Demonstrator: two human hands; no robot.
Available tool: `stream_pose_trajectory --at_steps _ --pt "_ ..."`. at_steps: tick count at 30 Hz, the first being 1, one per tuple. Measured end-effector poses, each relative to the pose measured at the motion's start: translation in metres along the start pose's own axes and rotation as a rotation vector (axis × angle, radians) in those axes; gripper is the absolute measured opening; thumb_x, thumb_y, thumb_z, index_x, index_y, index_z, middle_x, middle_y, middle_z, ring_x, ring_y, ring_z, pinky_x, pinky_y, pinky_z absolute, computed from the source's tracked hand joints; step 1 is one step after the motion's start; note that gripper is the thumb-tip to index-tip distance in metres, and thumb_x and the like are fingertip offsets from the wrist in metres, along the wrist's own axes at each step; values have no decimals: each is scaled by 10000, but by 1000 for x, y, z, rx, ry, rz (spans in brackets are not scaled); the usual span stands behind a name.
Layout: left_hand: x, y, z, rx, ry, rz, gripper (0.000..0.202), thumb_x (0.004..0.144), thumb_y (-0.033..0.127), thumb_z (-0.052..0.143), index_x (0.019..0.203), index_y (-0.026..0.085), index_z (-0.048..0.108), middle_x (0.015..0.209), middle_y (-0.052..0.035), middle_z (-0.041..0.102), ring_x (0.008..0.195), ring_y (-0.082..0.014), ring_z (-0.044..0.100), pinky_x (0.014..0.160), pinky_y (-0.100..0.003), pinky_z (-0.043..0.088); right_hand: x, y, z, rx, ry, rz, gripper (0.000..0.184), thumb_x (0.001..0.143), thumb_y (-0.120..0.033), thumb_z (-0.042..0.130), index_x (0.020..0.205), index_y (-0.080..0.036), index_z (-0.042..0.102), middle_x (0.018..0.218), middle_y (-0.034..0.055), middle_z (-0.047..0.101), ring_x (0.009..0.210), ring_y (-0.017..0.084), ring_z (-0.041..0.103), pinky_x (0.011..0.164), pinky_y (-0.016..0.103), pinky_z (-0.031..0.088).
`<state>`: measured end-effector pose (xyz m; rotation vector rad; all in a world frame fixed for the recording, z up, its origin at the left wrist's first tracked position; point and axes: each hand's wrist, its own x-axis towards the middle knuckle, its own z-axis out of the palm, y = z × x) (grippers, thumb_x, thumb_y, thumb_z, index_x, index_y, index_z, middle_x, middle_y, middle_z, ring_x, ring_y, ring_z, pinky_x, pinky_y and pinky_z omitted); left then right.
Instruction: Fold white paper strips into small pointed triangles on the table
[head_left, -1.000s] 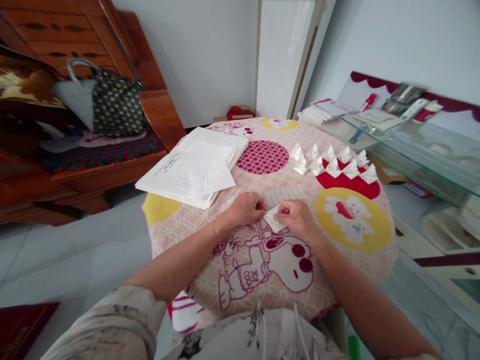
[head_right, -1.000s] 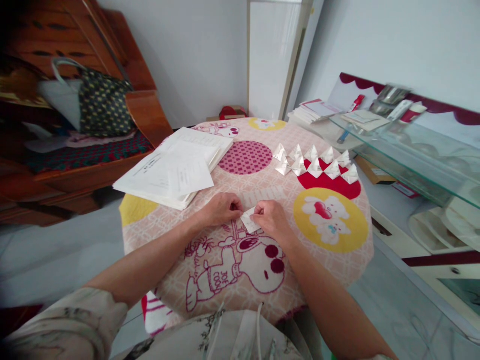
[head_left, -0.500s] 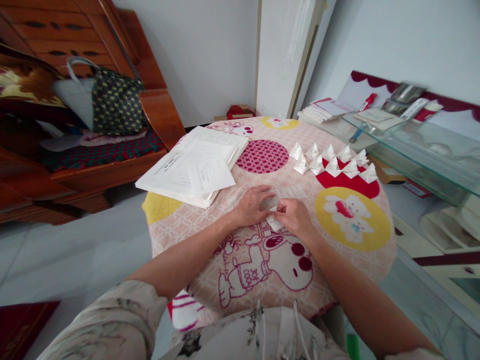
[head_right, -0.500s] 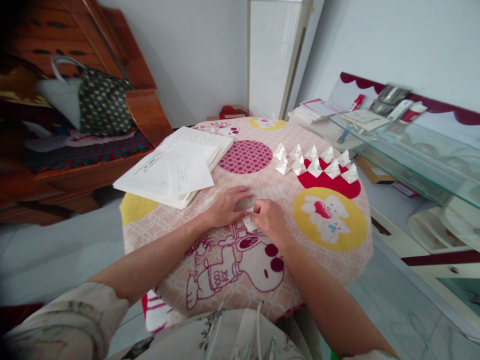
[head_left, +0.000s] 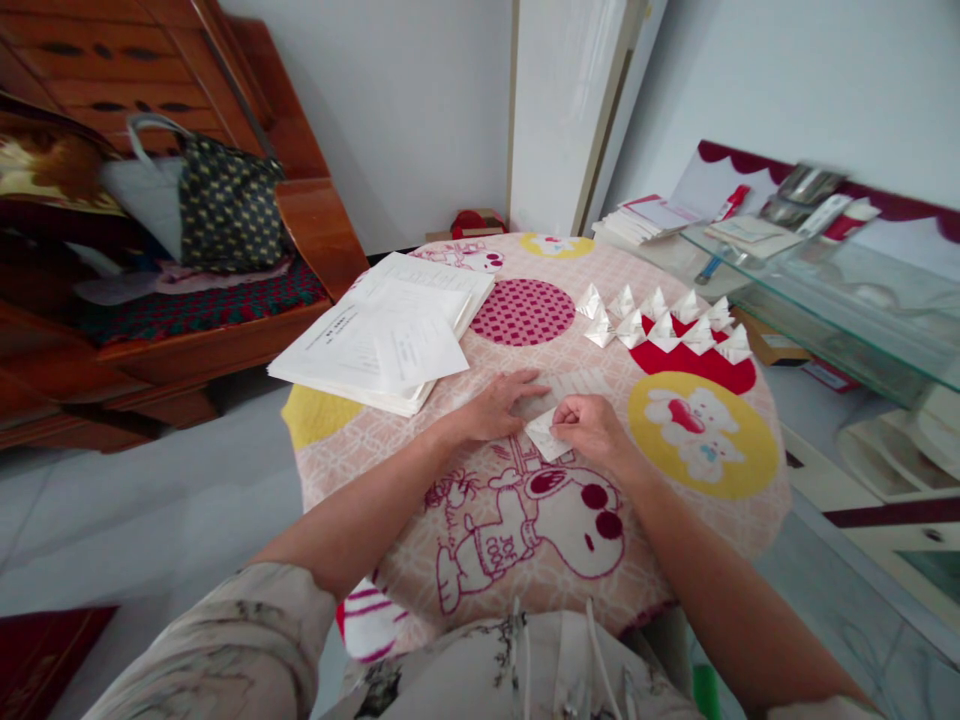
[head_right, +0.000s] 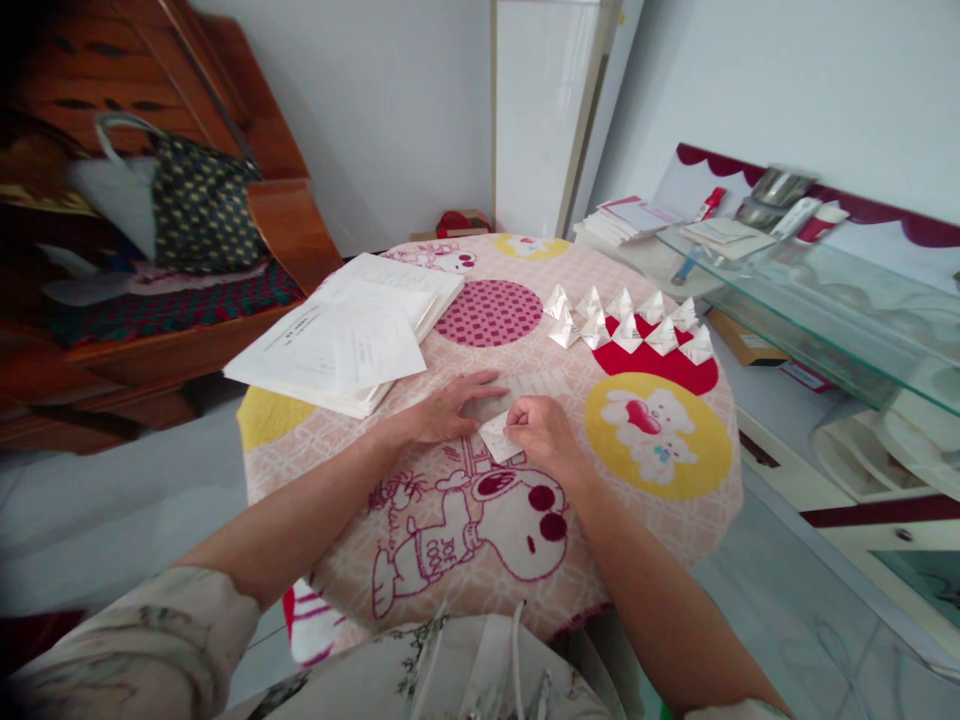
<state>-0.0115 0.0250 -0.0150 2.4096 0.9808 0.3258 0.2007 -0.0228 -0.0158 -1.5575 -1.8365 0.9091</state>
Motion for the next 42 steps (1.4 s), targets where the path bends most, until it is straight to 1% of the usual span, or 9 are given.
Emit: stream_pose_trajectory --at_steps 2,6,13,16,20,24,32,37,42 --pt "0 4 1 -16 1 -13 653 818 239 664 1451 218 504 1605 -142 363 1463 -319 367 1202 -564 264 0 -1 0 -7 0 7 9 674 -181 642 667 -185 646 617 0 651 568 132 556 546 240 389" --pt "6 16 11 45 88 -142 653 826 329 694 1441 203 513 1604 -172 352 1481 -336 330 1213 -624 156 0 -5 1 -14 7 21 19 667 -171 635 654 -182 644 602 -8 640 567 129 557 550 242 380" --pt "9 13 8 22 34 -124 698 776 212 680 1452 222 506 1614 -164 334 1486 -358 313 1197 -657 171 0 -5 -4 34 -22 68 23 647 -165 621 641 -185 633 535 -31 580 520 120 517 506 234 354" --pt "5 11 7 -21 89 -25 708 740 93 632 1432 206 529 1590 -157 377 1459 -336 366 1188 -606 275 -1 -4 -6 57 -33 75 46 647 -159 604 648 -183 644 510 -32 565 508 124 514 501 234 359" --pt "0 14 16 -97 204 198 580 717 -39 506 1224 188 674 1333 -109 632 1255 -236 577 1069 -440 479 -1 -2 -6 -9 -5 32 47 641 -155 618 636 -178 660 532 -18 595 545 133 544 528 234 368" --pt "-3 17 22 -103 160 303 506 712 -77 451 1050 168 737 1113 -79 713 1065 -193 659 959 -341 531 -3 3 -7 -77 21 10 43 641 -149 631 623 -164 666 576 0 626 563 133 551 528 234 358" --pt "-6 21 18 -61 147 305 388 834 -17 474 1044 155 751 1130 -97 716 1053 -195 663 943 -312 523 -12 -3 -26 -101 -28 127 73 647 -137 624 581 -169 622 457 -31 544 452 109 497 457 214 339" --pt "-2 29 16 -16 128 255 227 953 154 518 991 164 741 1095 -85 712 995 -183 672 911 -293 524 -17 5 -40 -42 -61 251 33 615 -144 605 611 -174 616 430 -35 543 368 101 469 378 202 315" --pt "9 35 16 95 124 220 309 950 185 546 1242 194 648 1278 -98 651 1161 -220 617 971 -336 512 -16 17 -39 206 0 247 78 664 -251 617 695 -179 619 452 -42 553 343 92 452 351 193 301"
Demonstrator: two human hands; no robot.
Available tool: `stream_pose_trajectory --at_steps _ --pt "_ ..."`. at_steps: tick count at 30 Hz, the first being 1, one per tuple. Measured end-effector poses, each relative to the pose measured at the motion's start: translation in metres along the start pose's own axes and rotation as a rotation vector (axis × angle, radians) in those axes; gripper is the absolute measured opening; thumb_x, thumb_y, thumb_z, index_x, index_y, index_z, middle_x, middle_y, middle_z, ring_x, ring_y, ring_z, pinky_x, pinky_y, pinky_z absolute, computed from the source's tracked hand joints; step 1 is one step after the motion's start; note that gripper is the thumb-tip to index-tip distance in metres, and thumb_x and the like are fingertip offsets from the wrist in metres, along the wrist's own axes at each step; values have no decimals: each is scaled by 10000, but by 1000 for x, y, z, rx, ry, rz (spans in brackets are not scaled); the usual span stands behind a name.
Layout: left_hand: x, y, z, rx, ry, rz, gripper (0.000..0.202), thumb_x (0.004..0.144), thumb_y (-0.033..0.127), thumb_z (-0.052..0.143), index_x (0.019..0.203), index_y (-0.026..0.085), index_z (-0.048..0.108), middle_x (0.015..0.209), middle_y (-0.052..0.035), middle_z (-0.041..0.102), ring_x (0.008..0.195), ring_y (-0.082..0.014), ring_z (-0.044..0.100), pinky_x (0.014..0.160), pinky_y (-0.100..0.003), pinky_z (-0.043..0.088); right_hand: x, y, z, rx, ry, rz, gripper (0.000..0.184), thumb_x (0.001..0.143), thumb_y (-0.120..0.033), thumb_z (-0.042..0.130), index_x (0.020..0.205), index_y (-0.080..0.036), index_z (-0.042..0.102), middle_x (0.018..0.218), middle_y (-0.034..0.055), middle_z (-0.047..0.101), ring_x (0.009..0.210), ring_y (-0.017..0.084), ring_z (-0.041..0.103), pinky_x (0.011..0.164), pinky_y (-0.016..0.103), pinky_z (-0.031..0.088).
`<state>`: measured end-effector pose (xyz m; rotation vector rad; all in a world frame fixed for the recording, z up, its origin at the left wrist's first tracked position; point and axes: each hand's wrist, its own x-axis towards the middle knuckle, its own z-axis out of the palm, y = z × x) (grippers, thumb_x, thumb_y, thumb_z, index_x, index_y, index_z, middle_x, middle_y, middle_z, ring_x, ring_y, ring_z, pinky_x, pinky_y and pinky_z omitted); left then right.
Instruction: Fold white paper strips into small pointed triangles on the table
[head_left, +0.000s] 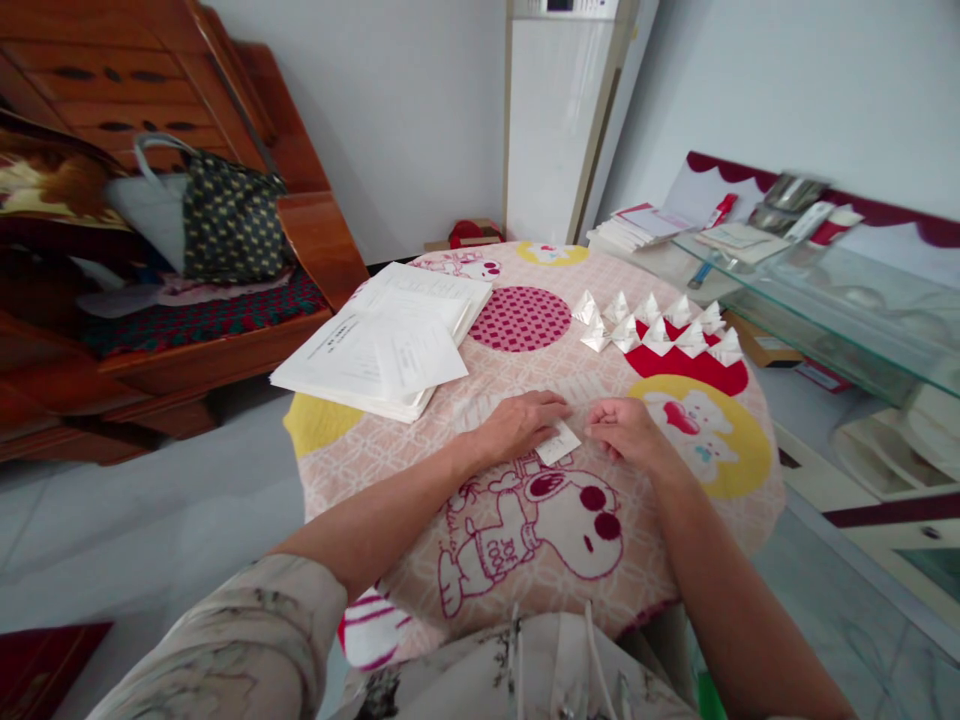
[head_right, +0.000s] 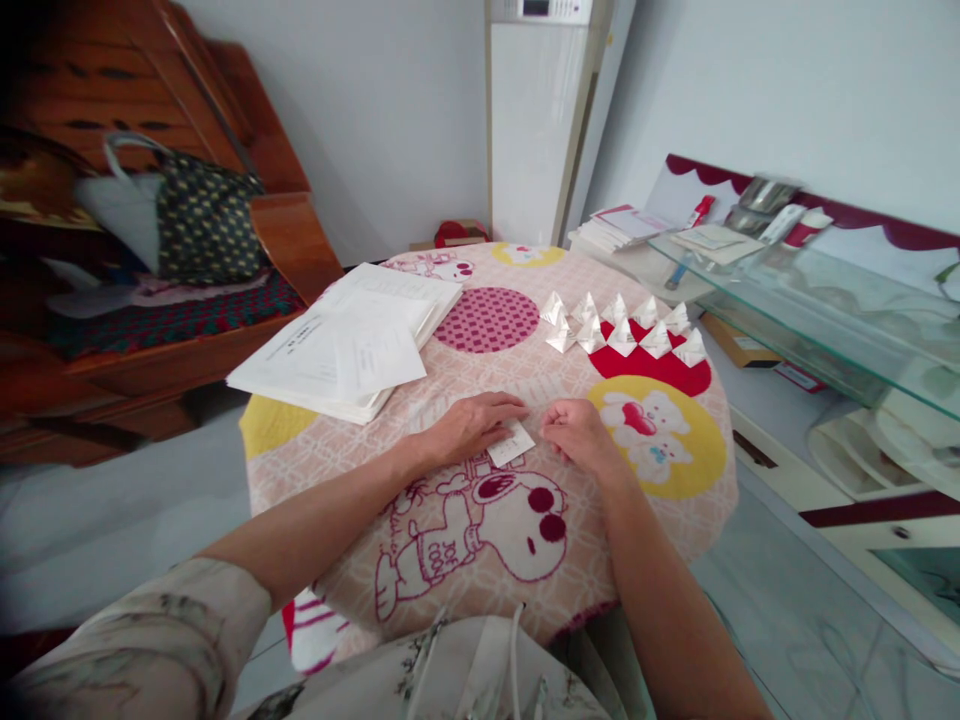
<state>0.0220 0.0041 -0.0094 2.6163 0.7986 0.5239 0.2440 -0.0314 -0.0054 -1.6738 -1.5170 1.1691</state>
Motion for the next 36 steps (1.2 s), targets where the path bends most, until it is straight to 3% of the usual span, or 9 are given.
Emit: stream_pose_trajectory --at_steps 4,8,13,16,18,25,33,36 --pt "5 0 0 76 -87 11 354 939 177 550 1282 201 633 1240 -98 652 1121 -235 617 936 -342 515 4 3 6 67 81 -55 186 728 -360 640 690 -180 611 494 -26 584 377 93 488 376 195 328" --pt "4 1 -2 20 -72 -7 333 908 152 564 1222 205 660 1131 -76 644 1004 -198 627 870 -300 509 4 2 9 7 100 -117 303 800 -415 619 609 -181 585 498 -7 589 391 94 494 401 207 349" --pt "2 -4 -5 -196 148 -113 105 852 158 622 921 158 701 911 -34 636 799 -141 600 762 -262 486 0 -6 12 24 156 -184 394 819 -508 634 607 -178 596 511 3 600 410 103 498 419 224 355" --pt "1 -9 -7 -346 310 -240 62 847 205 641 854 152 672 794 -6 633 682 -114 567 650 -231 451 -1 -11 16 77 134 -208 349 779 -501 676 680 -166 658 520 3 613 424 110 500 418 226 350" --pt "1 -9 -8 -448 349 -311 82 858 232 628 848 154 652 744 8 633 617 -98 562 592 -211 429 -1 -11 18 117 120 -223 342 781 -497 676 740 -158 696 539 8 633 420 107 487 416 226 347" --pt "-1 -4 -10 -623 352 -391 124 874 275 602 851 153 604 715 13 639 552 -106 637 522 -201 447 -1 -7 20 242 109 -279 388 751 -492 725 934 -151 747 624 30 693 507 149 596 443 229 412" --pt "-1 -5 -7 -745 359 -377 133 888 284 590 844 166 546 655 31 604 526 -106 622 514 -210 476 -1 -8 21 162 178 -269 366 730 -470 729 914 -154 746 591 24 680 485 160 596 439 243 418" --pt "-1 -3 -6 -764 326 -351 114 889 273 587 879 167 546 686 29 607 540 -106 623 512 -208 469 -1 -8 23 98 178 -262 304 744 -455 713 805 -158 740 540 16 649 443 146 549 434 247 399"
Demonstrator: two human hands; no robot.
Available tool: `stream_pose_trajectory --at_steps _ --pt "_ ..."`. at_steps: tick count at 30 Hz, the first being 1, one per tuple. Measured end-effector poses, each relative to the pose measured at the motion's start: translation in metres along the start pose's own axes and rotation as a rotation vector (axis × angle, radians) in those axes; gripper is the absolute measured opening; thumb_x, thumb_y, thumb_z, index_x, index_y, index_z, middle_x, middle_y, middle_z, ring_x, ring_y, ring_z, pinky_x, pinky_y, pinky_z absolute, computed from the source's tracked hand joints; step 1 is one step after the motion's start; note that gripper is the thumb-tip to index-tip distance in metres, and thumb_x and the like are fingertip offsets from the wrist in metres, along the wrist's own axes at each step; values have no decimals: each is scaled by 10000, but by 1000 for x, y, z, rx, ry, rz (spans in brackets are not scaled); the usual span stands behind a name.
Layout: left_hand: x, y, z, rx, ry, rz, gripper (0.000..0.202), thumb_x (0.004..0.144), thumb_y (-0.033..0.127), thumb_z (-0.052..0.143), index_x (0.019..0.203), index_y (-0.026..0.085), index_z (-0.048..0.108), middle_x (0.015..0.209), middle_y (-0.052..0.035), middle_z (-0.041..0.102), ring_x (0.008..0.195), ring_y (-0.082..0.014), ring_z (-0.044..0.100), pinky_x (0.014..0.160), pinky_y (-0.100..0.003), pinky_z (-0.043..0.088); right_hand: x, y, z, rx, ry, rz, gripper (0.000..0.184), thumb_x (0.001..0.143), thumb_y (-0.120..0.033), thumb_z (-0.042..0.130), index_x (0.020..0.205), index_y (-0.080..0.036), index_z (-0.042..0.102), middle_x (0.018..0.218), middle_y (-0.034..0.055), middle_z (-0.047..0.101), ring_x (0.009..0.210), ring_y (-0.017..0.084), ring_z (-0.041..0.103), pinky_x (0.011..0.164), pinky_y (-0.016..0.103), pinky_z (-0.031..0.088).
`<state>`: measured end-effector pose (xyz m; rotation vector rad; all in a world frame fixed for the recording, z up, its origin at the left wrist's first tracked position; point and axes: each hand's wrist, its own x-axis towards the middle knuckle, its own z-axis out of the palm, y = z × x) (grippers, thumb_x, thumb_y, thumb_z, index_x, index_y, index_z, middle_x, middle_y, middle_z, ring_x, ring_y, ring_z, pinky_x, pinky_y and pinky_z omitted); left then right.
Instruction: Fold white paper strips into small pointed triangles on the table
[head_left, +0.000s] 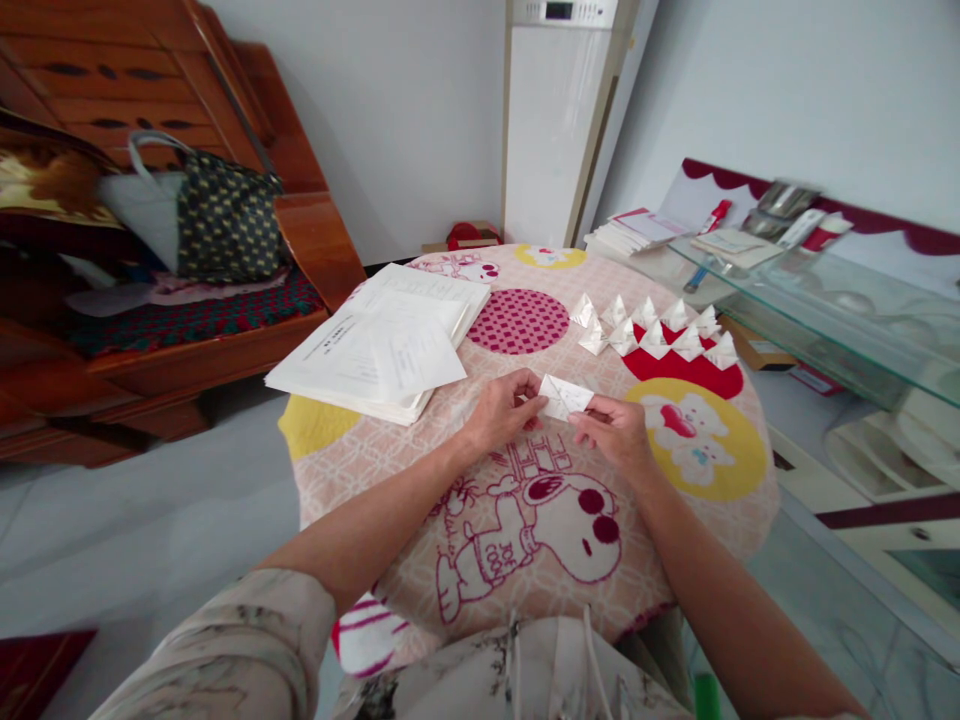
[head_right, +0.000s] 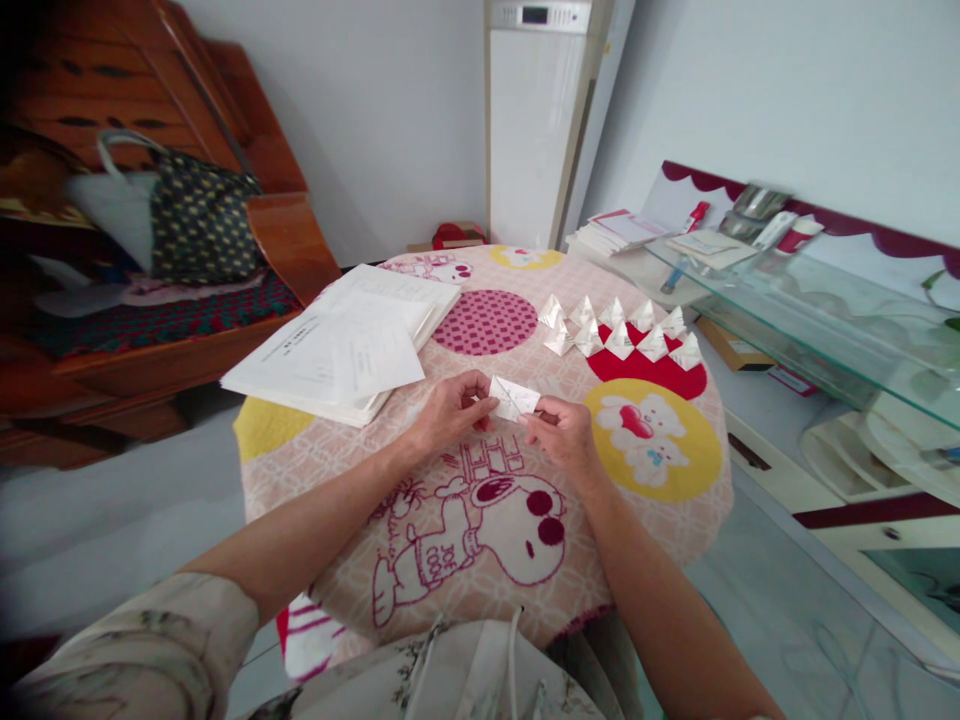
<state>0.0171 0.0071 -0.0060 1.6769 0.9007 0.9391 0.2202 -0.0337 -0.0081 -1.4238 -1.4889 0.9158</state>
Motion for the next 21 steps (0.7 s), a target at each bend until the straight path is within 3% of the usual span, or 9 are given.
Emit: stream_pose_trajectory --at_steps 4,8,12,17,21 --pt "-3 4 1 227 -6 76 28 864 184 572 888 170 573 697 35 597 565 -97 584 555 -211 442 -1 0 -1 -136 45 -184 230 811 -368 659 697 -174 711 575 26 644 515 154 560 517 273 434" --pt "-3 2 -1 531 16 242 174 770 44 547 864 167 626 790 0 617 688 -118 567 671 -238 452 -4 3 0 -357 74 -474 202 842 -188 570 863 -199 771 882 75 730 794 206 647 719 315 504" --pt "-3 -7 -6 683 -66 312 191 765 16 531 835 152 646 848 -48 627 796 -162 584 737 -272 471 -7 8 5 -612 -15 -688 281 810 -66 553 884 -214 781 898 83 709 853 219 604 789 339 481" --pt "-8 -9 -18 725 -281 326 267 836 10 478 878 149 702 947 -80 675 925 -187 618 845 -301 491 -9 11 10 -699 -205 -773 265 790 -26 560 829 -197 758 876 85 673 849 222 569 784 346 469" --pt "-15 -2 -24 676 -300 318 284 838 12 482 898 147 724 1018 -86 688 954 -180 638 873 -299 492 -9 11 10 -640 -261 -783 259 804 -28 559 855 -188 756 905 95 668 893 235 580 811 364 481"
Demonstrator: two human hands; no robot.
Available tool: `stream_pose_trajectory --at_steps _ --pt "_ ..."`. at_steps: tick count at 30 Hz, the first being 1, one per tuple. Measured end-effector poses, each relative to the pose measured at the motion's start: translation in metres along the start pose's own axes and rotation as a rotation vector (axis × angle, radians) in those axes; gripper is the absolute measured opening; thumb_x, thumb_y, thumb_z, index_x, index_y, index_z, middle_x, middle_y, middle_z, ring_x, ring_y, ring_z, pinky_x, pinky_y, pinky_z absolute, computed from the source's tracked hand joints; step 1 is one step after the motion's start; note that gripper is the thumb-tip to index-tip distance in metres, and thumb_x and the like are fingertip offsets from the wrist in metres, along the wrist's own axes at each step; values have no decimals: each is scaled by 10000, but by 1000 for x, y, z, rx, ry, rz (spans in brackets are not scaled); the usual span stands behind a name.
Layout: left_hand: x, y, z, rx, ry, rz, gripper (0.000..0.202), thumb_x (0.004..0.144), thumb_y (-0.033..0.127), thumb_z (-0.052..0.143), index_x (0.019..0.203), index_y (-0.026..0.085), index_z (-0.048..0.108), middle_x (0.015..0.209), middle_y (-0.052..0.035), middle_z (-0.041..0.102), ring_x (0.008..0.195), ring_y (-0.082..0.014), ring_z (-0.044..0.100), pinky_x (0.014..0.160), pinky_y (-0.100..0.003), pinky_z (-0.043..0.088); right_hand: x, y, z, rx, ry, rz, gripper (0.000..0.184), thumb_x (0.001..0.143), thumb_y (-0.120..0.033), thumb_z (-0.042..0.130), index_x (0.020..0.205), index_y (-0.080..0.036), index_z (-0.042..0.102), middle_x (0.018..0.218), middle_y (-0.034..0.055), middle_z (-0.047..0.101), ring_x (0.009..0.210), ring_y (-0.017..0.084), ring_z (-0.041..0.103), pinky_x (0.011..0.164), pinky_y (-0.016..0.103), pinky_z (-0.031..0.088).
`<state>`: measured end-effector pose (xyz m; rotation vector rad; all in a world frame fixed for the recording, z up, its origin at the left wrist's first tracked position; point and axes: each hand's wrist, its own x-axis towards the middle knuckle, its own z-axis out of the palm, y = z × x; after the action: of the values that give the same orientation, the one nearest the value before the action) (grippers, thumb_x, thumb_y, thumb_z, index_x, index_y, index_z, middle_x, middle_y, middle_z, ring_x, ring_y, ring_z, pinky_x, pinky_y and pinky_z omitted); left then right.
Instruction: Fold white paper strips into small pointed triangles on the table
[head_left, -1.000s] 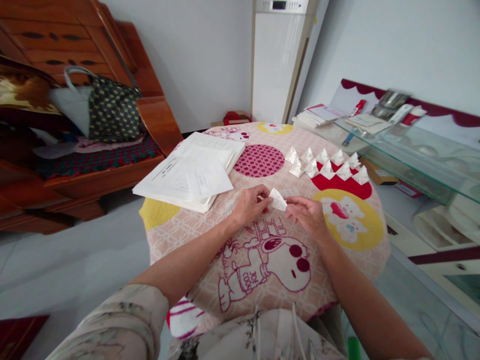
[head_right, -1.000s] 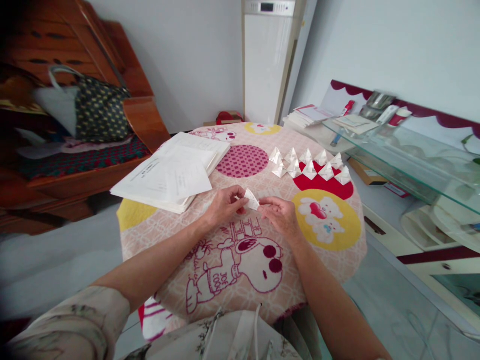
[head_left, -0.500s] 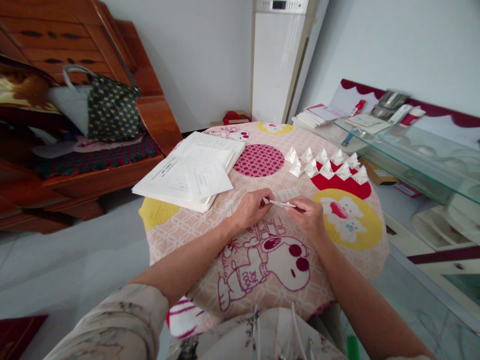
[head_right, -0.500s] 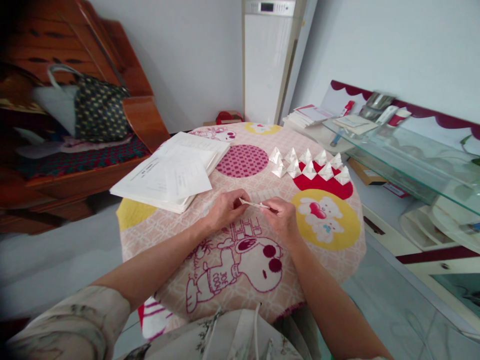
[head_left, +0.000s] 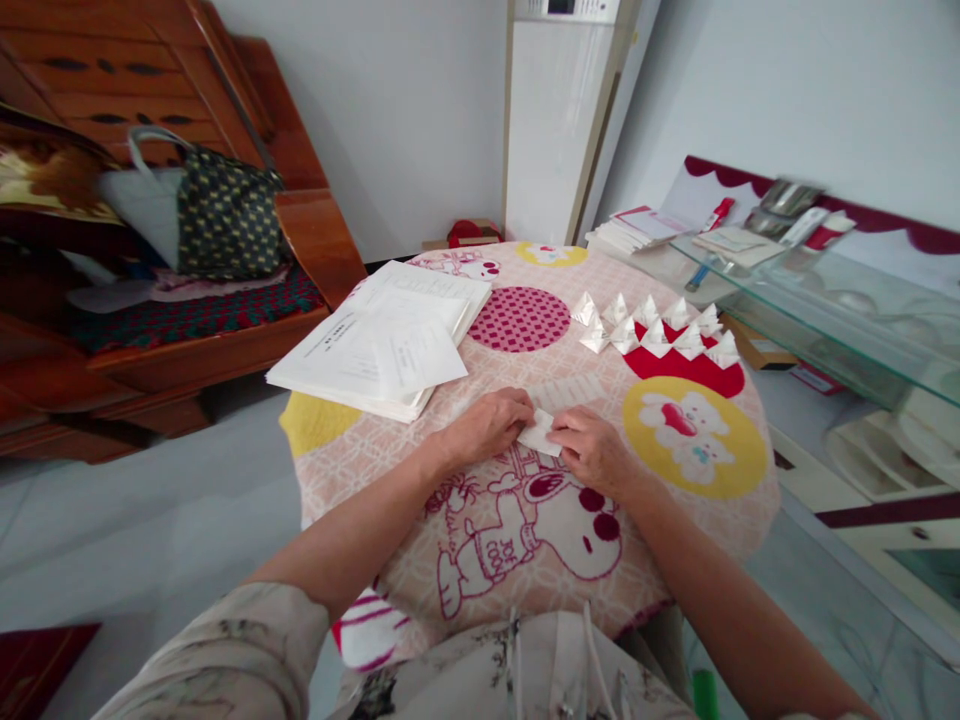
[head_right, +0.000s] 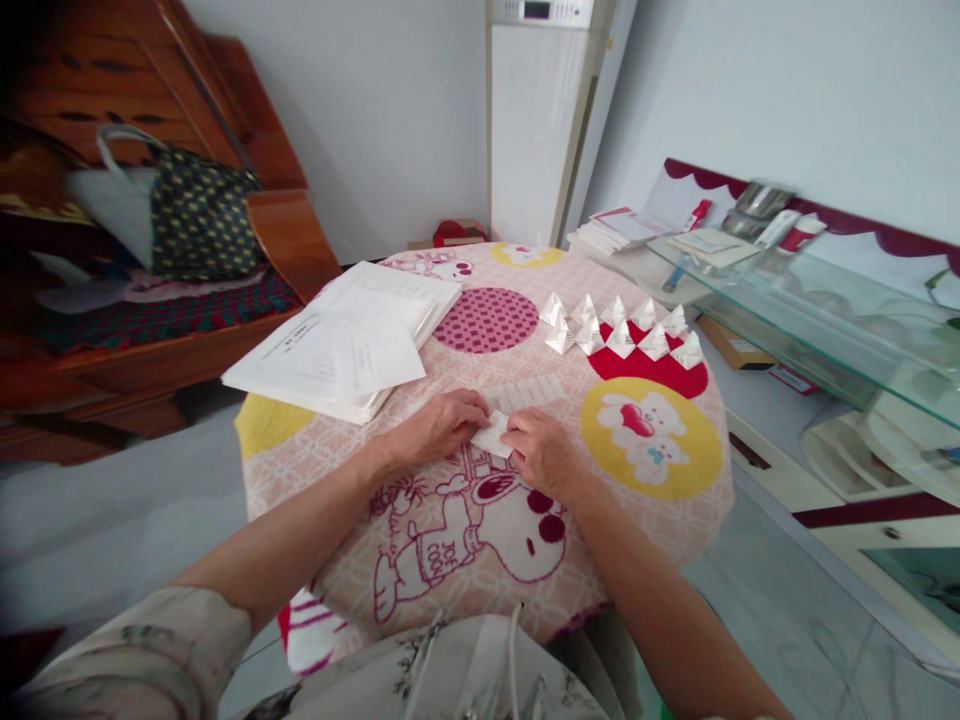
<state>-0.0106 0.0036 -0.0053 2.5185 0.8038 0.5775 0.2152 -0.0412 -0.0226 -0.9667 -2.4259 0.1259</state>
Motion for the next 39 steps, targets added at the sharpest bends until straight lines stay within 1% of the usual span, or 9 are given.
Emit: stream_pose_trajectory --at_steps 2,6,10,14,18,22,26,32,39 --pt "-2 6 -3 -28 -35 12 270 821 22 514 934 151 723 995 -70 681 902 -163 640 833 -276 492 0 0 -1 24 -12 0 261 818 -29 554 860 -190 756 913 96 669 910 235 589 825 366 487" --pt "-3 18 -5 -2 -101 -16 108 820 179 674 920 149 702 924 -49 644 818 -161 611 742 -257 475 -1 2 -2 57 -39 5 279 827 -24 545 869 -195 761 926 89 688 914 224 615 836 358 501" --pt "-3 23 -1 84 -85 -28 17 834 140 670 849 136 676 908 -59 634 869 -178 606 774 -263 467 -3 9 -1 131 24 37 307 814 -14 535 885 -195 773 919 84 728 881 213 653 818 345 523" --pt "-3 23 5 80 -70 -59 145 872 103 592 757 144 671 851 -46 639 792 -149 606 739 -246 459 -4 16 -3 214 78 159 254 842 -87 570 869 -211 789 896 77 752 851 212 681 783 338 541" --pt "-2 21 6 62 -33 -135 151 864 113 592 750 152 683 806 -29 650 718 -133 597 688 -245 444 -1 16 -8 275 83 252 180 853 -156 614 835 -205 786 869 78 743 820 211 676 763 337 536" --pt "1 19 4 55 5 -230 115 857 162 629 769 159 702 799 -28 672 724 -145 601 706 -261 448 2 14 -13 302 65 320 172 870 -216 615 794 -201 769 809 61 705 758 194 641 717 318 505" --pt "3 18 1 32 6 -305 111 854 199 654 786 148 724 795 -37 681 708 -149 599 690 -269 439 3 12 -15 238 56 363 205 871 -244 609 720 -196 740 747 56 661 731 196 602 692 315 454" --pt "5 16 1 19 21 -357 119 835 220 665 773 147 735 772 -38 689 672 -143 590 651 -261 423 7 14 -18 244 -25 485 191 825 -271 631 662 -201 703 650 20 645 633 167 537 624 287 376" --pt "7 10 3 24 41 -406 132 790 247 682 697 167 732 697 -9 695 616 -124 570 593 -239 384 17 18 -21 314 -122 640 223 779 -292 602 589 -181 640 508 -15 542 510 121 442 498 249 277"
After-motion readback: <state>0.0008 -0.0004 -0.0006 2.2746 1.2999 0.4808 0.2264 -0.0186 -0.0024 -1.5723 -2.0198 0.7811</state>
